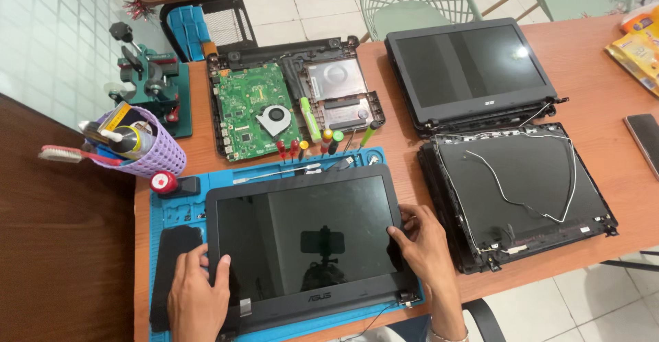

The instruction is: The person reassembles a laptop by aligning the screen assembly with the bottom case, pressing the hinge covers into place, and then closing the laptop lid.

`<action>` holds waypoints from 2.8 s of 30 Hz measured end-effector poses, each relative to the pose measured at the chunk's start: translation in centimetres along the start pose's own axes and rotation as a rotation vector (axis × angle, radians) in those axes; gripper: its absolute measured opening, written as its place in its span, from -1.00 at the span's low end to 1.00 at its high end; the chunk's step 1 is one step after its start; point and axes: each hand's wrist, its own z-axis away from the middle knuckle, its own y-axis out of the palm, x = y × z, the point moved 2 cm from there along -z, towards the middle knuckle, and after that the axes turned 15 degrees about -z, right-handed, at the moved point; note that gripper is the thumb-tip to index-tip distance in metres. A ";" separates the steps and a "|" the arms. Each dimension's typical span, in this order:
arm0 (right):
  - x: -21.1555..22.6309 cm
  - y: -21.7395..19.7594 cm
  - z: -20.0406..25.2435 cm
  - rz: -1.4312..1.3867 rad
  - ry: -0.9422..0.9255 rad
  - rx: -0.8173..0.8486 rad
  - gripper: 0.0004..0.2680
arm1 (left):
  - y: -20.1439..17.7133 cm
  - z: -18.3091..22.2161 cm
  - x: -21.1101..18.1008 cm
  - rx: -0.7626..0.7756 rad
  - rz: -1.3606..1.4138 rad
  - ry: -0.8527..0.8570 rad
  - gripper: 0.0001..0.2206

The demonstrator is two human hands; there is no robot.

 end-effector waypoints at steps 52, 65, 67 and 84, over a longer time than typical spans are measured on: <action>11.6 -1.1 -10.3 -0.330 0.025 0.061 -0.82 | -8.2 -7.1 -9.7 -0.022 0.175 0.068 -0.77; 12.6 10.2 -26.5 0.051 0.015 0.694 -0.58 | -7.4 -20.1 -14.8 -0.195 0.358 0.227 -0.59; 10.3 12.3 -27.8 0.021 0.082 0.735 -0.53 | -6.8 -20.9 -14.9 -0.142 0.324 0.182 -0.60; 9.4 16.4 -27.8 0.039 0.204 0.746 -0.47 | -2.8 -23.7 -14.1 -0.022 0.533 -0.016 -0.80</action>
